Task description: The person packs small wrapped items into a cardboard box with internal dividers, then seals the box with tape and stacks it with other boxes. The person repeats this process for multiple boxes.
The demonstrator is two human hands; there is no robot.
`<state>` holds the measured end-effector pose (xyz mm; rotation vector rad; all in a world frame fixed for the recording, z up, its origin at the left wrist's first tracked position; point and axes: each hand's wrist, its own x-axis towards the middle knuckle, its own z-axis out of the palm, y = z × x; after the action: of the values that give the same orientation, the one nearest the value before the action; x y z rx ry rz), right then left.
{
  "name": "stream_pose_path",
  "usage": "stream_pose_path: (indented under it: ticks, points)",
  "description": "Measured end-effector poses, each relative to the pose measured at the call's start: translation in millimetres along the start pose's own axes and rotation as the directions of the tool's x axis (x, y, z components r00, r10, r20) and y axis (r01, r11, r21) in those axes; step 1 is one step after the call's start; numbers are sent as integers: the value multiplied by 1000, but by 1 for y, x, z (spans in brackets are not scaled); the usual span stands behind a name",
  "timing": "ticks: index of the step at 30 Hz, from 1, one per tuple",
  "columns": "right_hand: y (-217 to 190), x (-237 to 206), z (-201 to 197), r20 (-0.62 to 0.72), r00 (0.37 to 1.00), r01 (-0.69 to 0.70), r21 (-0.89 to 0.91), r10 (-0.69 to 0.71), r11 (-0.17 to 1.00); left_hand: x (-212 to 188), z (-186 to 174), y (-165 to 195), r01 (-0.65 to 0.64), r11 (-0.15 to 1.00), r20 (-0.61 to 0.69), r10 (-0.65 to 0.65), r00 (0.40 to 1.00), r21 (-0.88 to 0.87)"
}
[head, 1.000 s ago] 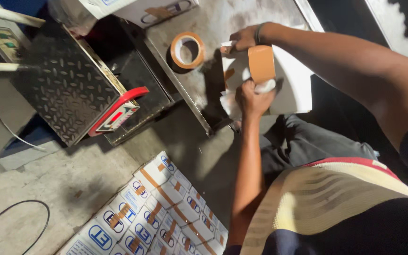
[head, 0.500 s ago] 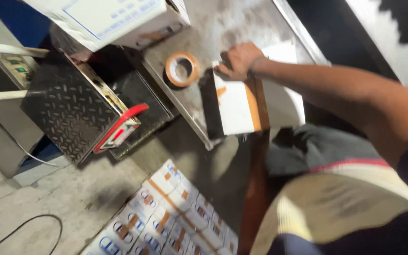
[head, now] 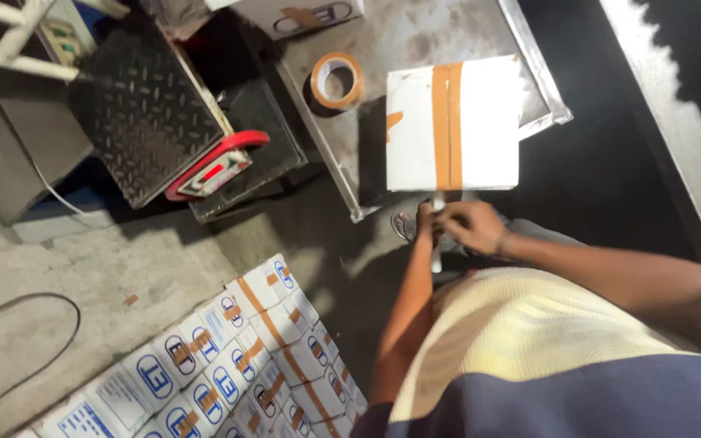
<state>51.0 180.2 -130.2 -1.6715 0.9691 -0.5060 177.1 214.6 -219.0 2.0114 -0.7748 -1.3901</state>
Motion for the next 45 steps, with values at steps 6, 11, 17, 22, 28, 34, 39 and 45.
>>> stream_pose_path:
  ticks: [6,11,17,22,28,34,39,45]
  points:
    - [24,9,27,80,539,-742,516,838,428,-13,-11,-12,324,914,185,-284,941,-245]
    - [12,46,36,100,509,-760,518,855,393,-26,-82,-11,-427,780,219,367,904,458]
    - [20,49,44,138,504,-863,129,852,489,-66,-170,-77,-212,855,11,235,972,474]
    - [-10,62,90,291,809,-482,-168,510,860,-82,-194,-128,-10,932,-106,52,993,363]
    - [-62,166,137,344,908,52,-660,240,750,-50,-134,-88,45,999,-185,-45,982,-8]
    - [-53,187,6,329,933,273,-374,-149,886,8,-44,-6,254,793,-195,-420,886,-554]
    - [33,157,-175,-154,983,48,-320,-102,946,-31,2,15,-145,954,-448,13,894,-261]
    - [133,174,-204,138,961,-275,411,238,869,-46,8,-11,205,869,-213,-328,920,-450]
